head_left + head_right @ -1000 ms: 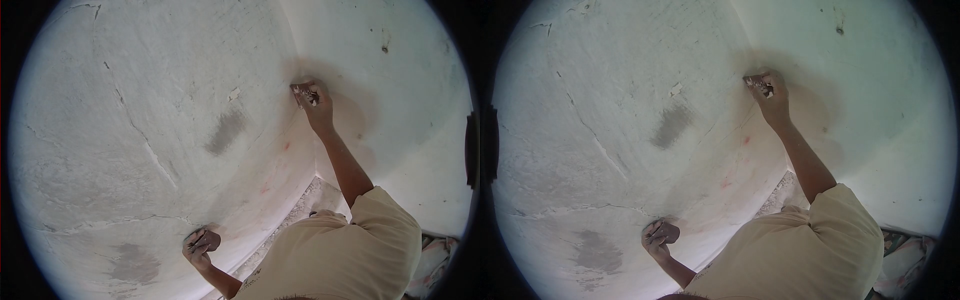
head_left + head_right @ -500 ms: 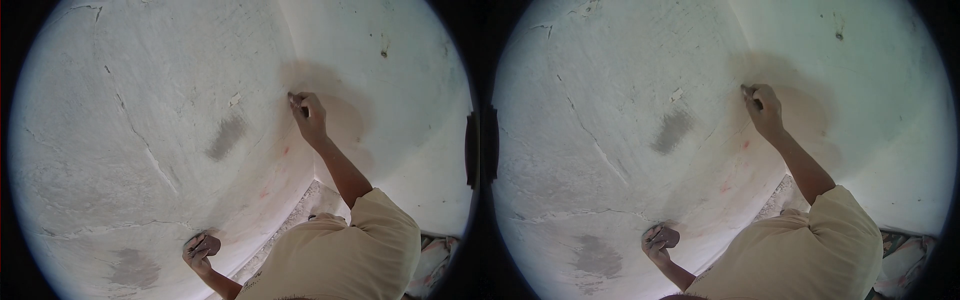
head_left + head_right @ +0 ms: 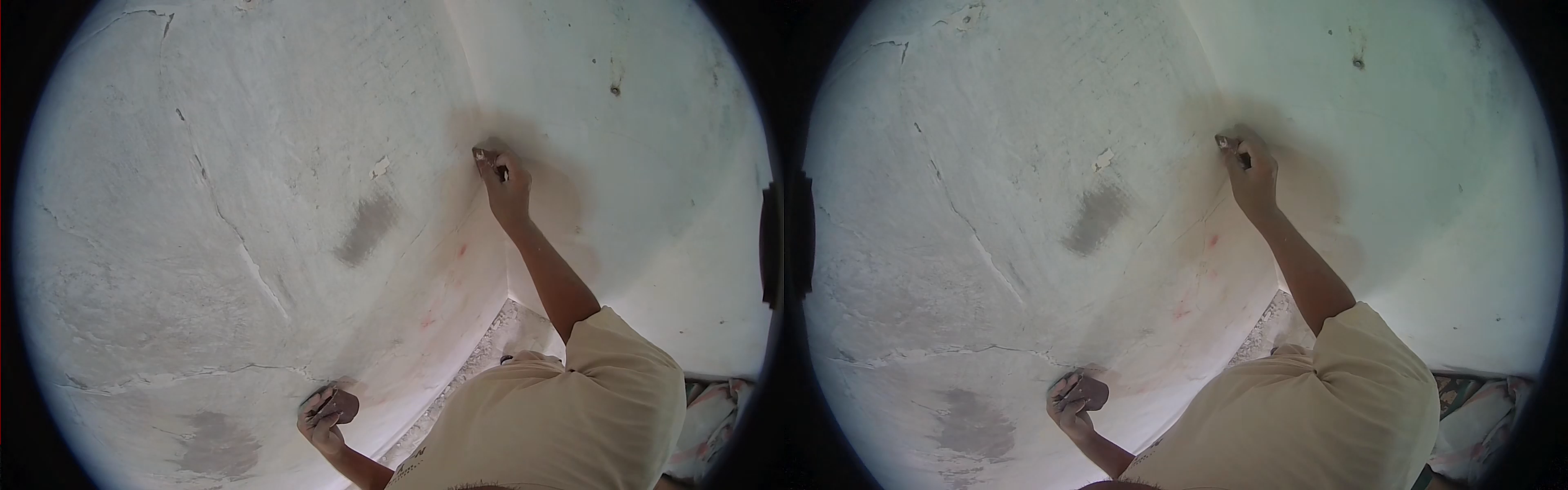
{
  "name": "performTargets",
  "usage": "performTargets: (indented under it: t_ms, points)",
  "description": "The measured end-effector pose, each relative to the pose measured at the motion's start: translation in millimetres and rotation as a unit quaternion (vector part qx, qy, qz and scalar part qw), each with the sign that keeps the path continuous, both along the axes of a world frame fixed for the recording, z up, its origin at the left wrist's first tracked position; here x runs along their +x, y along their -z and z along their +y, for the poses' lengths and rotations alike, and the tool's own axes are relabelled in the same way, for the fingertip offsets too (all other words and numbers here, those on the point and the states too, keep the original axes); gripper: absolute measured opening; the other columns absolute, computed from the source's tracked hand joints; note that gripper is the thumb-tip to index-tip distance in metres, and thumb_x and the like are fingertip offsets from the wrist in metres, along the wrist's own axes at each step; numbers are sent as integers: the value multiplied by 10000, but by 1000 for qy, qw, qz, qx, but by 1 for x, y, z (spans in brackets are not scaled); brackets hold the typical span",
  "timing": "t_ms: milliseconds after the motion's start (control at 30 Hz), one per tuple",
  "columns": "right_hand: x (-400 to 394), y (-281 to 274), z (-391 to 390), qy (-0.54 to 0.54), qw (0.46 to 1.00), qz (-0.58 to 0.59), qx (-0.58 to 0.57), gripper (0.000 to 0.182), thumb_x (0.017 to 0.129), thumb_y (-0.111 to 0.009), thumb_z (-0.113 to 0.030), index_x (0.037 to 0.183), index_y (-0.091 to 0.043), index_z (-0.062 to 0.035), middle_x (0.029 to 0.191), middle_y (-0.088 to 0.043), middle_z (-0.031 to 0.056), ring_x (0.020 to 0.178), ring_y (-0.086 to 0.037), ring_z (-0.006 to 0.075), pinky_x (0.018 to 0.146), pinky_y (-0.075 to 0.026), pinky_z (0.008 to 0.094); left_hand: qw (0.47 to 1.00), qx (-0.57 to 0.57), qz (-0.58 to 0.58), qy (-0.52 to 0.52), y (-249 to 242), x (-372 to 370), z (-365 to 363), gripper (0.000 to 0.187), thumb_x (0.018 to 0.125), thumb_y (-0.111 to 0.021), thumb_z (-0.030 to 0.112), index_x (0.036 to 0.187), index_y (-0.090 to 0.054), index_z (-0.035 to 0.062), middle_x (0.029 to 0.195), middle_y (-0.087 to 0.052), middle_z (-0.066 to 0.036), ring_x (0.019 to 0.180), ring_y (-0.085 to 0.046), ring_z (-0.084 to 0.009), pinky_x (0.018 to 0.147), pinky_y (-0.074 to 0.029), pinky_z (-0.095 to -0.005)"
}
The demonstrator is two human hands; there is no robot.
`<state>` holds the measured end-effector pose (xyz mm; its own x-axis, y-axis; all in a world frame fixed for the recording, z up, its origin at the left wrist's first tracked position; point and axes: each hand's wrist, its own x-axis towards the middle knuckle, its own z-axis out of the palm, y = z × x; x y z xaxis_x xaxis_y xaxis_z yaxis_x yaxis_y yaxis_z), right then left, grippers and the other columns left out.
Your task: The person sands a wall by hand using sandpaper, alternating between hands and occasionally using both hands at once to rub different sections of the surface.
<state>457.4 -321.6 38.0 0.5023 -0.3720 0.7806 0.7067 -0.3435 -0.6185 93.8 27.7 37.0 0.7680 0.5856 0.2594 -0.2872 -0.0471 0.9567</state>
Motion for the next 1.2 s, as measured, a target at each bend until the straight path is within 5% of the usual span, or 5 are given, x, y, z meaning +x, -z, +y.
performTargets:
  t_ms: [300,367,533,833,1200]
  points:
    - [-65,5,17,-119,990,15,-67,199,844,-666,4,737,-498,-2,868,-641,125,763,-620,228,604,-466,338,999,30,-17,34,2,1,6,548,537,-511,-36,1073,-624,-48,1031,-684,-249,1001,-666,-336,977,-471,-423]
    - [-81,22,17,-227,967,97,-59,106,850,-645,36,836,-542,11,1094,-605,141,849,-670,206,667,-557,279,998,30,-16,45,3,1,7,550,533,-511,-38,1071,-624,-50,1038,-682,-248,1003,-665,-337,979,-469,-422]
    - [-133,42,3,-143,976,114,-122,94,845,-674,-27,859,-585,1,1189,-554,161,955,-649,195,723,-553,280,997,31,-17,69,5,-1,14,543,543,-519,-43,1076,-625,-53,1062,-676,-245,1011,-662,-331,957,-485,-406]
    - [-233,54,-20,-213,939,259,72,126,827,-704,-48,855,-595,9,1242,-513,125,869,-600,132,753,-494,284,988,62,2,142,6,-5,23,598,544,-531,-3,1132,-591,-96,1161,-626,-248,1119,-598,-327,987,-462,-391]
    - [-393,57,-49,-256,873,322,261,68,867,-594,-100,837,-544,-65,755,-566,1,714,-536,75,603,-428,254,959,-127,-91,237,67,-10,-3,554,590,-497,-43,1136,-578,3,1266,-575,-178,1082,-589,-265,855,-517,-311]
